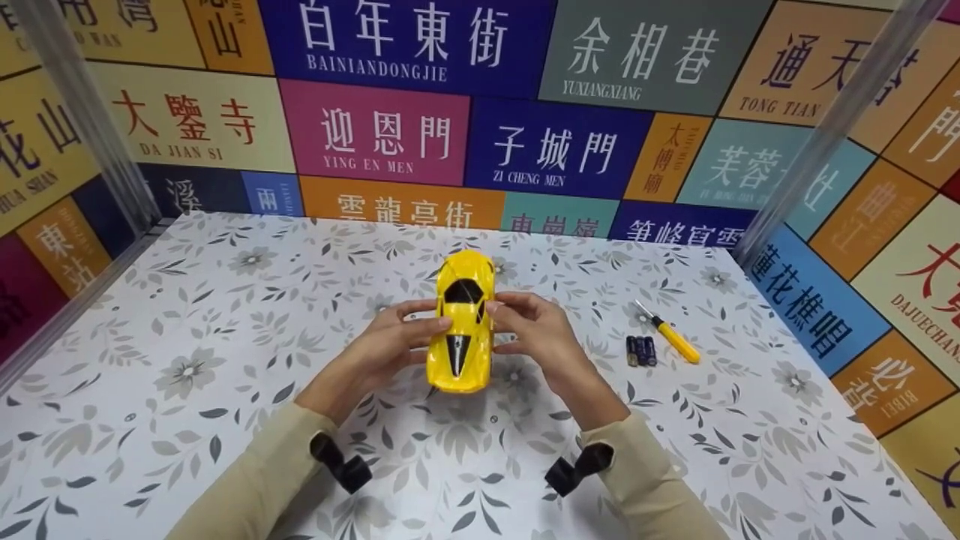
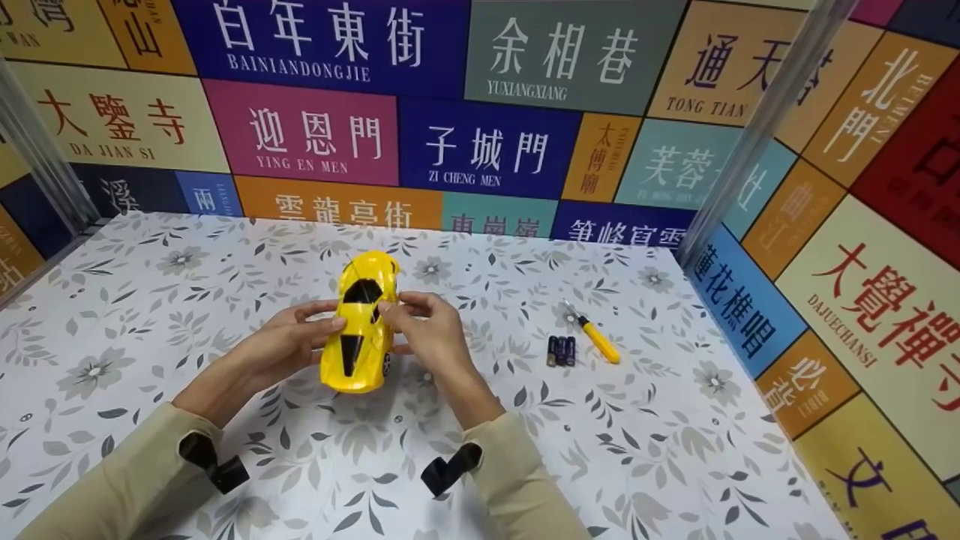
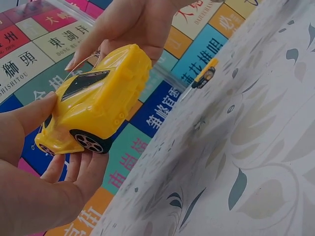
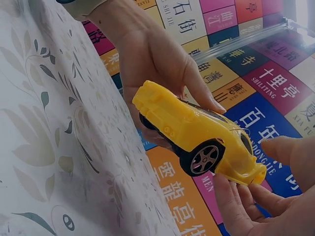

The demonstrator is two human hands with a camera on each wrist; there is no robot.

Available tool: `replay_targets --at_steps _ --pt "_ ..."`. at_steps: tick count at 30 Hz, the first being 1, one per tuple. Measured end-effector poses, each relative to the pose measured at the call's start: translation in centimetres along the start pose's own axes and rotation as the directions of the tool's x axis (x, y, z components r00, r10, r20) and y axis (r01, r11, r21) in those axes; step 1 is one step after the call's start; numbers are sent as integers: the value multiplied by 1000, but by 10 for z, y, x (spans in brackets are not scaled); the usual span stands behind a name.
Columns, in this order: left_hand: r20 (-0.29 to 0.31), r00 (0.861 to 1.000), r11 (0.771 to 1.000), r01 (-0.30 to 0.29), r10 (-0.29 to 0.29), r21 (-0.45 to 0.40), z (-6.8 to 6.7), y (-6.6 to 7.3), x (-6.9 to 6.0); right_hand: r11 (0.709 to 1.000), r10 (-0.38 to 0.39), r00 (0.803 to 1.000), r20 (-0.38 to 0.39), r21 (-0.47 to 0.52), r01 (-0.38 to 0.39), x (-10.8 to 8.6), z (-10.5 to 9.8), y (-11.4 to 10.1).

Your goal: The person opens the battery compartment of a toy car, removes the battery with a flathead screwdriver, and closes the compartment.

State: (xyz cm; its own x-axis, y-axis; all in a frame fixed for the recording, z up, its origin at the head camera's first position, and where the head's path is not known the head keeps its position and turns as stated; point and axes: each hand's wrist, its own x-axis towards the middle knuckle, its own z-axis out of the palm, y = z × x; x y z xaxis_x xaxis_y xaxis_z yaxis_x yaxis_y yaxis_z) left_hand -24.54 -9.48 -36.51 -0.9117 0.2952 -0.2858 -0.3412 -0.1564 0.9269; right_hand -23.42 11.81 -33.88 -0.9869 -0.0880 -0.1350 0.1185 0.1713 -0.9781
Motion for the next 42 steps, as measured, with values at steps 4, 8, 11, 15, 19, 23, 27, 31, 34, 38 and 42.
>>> replay_targets --at_steps 4,8,11,15,19,23,27,31,34,38,42 --pt "-15 1000 1000 9 -9 0 1 -1 1 999 16 1000 22 -32 -15 0 0 2" --pt "-10 1000 1000 11 -11 6 2 -3 2 999 38 999 16 -38 -38 -1 1 2" --pt "-3 1000 1000 14 -13 19 2 -4 1 998 56 998 11 -44 -55 -1 3 2" --pt "-3 1000 999 31 -31 43 1 -6 3 996 77 997 11 -54 -76 2 5 2" --pt "-14 999 997 52 -51 65 -1 -7 6 995 82 996 19 -60 -80 4 7 5" --pt "-48 997 994 70 -66 80 -1 -6 8 995 81 996 26 -68 -79 6 7 8" --pt "-94 993 991 81 -72 103 0 -10 7 993 93 995 31 -82 -90 5 8 13" --pt "-149 987 989 81 -62 125 -1 -13 4 992 96 994 46 -84 -92 7 13 18" --pt "-179 983 987 70 -44 142 -4 -12 4 992 100 994 51 -79 -95 10 17 21" --pt "-210 977 989 58 -29 134 -9 -13 5 993 103 992 70 -71 -98 14 22 23" --pt "-245 969 992 64 -35 113 -14 -18 8 992 117 989 92 -66 -111 20 27 26"
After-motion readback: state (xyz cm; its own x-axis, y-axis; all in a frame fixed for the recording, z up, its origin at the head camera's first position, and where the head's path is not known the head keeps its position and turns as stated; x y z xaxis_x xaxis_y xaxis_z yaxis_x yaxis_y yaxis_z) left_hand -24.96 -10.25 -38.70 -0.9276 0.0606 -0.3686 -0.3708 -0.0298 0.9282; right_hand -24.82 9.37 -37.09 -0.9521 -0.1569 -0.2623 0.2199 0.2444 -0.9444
